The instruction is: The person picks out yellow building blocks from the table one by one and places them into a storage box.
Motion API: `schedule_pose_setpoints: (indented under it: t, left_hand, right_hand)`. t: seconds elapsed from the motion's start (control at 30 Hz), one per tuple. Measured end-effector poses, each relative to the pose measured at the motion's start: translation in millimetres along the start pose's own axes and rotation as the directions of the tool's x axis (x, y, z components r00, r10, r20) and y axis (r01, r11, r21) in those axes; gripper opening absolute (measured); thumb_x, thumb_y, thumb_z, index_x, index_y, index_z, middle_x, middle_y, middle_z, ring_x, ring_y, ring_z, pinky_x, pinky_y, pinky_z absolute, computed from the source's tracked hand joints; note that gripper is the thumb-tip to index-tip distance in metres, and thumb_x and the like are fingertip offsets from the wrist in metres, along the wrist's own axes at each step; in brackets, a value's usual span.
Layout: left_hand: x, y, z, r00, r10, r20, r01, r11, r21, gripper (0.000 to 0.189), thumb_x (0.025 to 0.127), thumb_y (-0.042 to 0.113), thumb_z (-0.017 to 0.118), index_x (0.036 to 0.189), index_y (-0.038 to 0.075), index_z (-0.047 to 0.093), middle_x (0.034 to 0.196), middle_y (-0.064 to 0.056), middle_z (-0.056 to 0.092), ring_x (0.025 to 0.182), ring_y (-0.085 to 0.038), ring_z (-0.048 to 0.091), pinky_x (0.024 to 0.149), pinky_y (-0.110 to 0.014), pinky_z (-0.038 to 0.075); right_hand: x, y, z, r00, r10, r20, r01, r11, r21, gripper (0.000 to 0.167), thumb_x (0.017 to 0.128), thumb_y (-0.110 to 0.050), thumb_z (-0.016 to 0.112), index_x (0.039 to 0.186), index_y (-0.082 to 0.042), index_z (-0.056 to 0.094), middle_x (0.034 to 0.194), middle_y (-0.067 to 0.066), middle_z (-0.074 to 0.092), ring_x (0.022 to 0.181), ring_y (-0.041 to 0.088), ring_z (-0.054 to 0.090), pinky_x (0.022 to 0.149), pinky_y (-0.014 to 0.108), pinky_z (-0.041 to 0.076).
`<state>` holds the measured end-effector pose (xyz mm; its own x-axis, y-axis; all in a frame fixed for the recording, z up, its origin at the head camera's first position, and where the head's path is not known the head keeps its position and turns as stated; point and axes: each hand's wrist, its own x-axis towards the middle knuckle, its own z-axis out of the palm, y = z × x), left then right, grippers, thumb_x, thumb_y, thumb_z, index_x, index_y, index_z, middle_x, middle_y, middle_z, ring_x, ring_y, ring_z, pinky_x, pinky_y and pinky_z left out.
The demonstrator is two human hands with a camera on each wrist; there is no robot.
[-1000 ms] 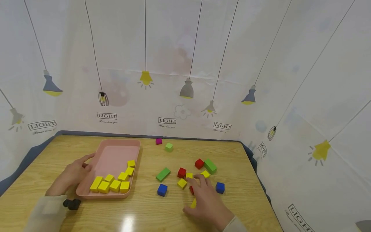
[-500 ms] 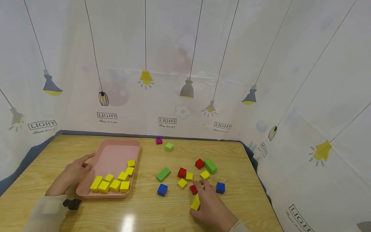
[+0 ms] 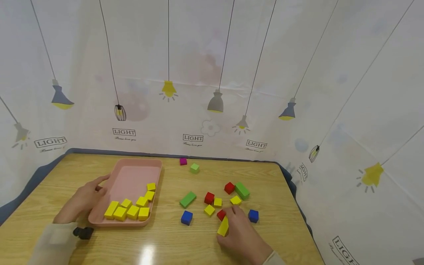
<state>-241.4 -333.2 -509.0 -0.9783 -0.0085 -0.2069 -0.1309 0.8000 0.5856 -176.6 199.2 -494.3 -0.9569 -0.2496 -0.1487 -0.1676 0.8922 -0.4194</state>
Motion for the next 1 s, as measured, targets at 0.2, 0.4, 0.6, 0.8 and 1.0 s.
schedule_pose_setpoints:
  t: [0.2, 0.4, 0.6, 0.8, 1.0]
  left_hand:
    - [2.7, -3.7, 1.4, 1.000, 0.000, 0.004, 0.000, 1.000, -0.024, 0.066, 0.122, 0.017, 0.053, 0.181, -0.001, 0.030, 0.144, -0.044, 0.067, 0.110, -0.040, 0.075, 0.092, -0.049, 0.067]
    - [1.2, -2.2, 1.4, 1.000, 0.008, -0.005, -0.008, 1.000, -0.007, 0.065, 0.121, 0.016, 0.053, 0.180, -0.003, 0.031, 0.141, -0.043, 0.069, 0.108, -0.039, 0.076, 0.093, -0.051, 0.067]
    - [2.0, -2.7, 1.0, 1.000, 0.015, -0.008, -0.014, 1.000, 0.005, 0.065, 0.122, 0.016, 0.053, 0.179, -0.004, 0.031, 0.141, -0.043, 0.069, 0.108, -0.039, 0.076, 0.093, -0.052, 0.068]
    - [7.4, -8.9, 3.8, 1.000, 0.005, -0.020, -0.005, 1.000, 0.011, 0.065, 0.121, 0.020, 0.055, 0.180, 0.002, 0.034, 0.142, -0.041, 0.070, 0.108, -0.039, 0.076, 0.094, -0.052, 0.068]
    - [8.8, -10.2, 3.7, 1.000, -0.009, -0.015, 0.009, 1.000, 0.000, 0.066, 0.121, 0.022, 0.056, 0.181, 0.004, 0.034, 0.144, -0.041, 0.070, 0.112, -0.042, 0.076, 0.099, -0.057, 0.068]
  right_hand:
    - [-1.3, -6, -2, 0.996, -0.065, -0.058, 0.064, 0.998, -0.030, 0.082, 0.081, -0.033, 0.107, 0.149, -0.004, 0.071, 0.145, 0.019, 0.069, 0.123, 0.028, 0.069, 0.109, 0.058, 0.066]
    - [-0.5, -13, 2, 0.989, -0.103, -0.102, 0.101, 0.995, -0.027, 0.086, 0.083, -0.028, 0.106, 0.155, 0.000, 0.067, 0.144, 0.019, 0.069, 0.123, 0.030, 0.069, 0.109, 0.059, 0.066]
    - [1.8, -20, 5, 0.979, -0.143, -0.145, 0.144, 0.990, -0.008, 0.084, 0.082, -0.026, 0.106, 0.152, 0.002, 0.069, 0.145, 0.019, 0.069, 0.121, 0.029, 0.071, 0.105, 0.056, 0.067]
    - [6.3, -31, 4, 0.971, -0.175, -0.162, 0.175, 0.984, -0.018, 0.082, 0.083, -0.032, 0.107, 0.149, 0.001, 0.073, 0.143, 0.016, 0.071, 0.112, 0.022, 0.070, 0.099, 0.048, 0.070]
    - [13.6, -45, 4, 0.947, -0.256, -0.191, 0.260, 0.966, -0.006, 0.077, 0.085, -0.029, 0.106, 0.149, 0.002, 0.073, 0.140, 0.014, 0.071, 0.110, 0.021, 0.070, 0.098, 0.042, 0.069]
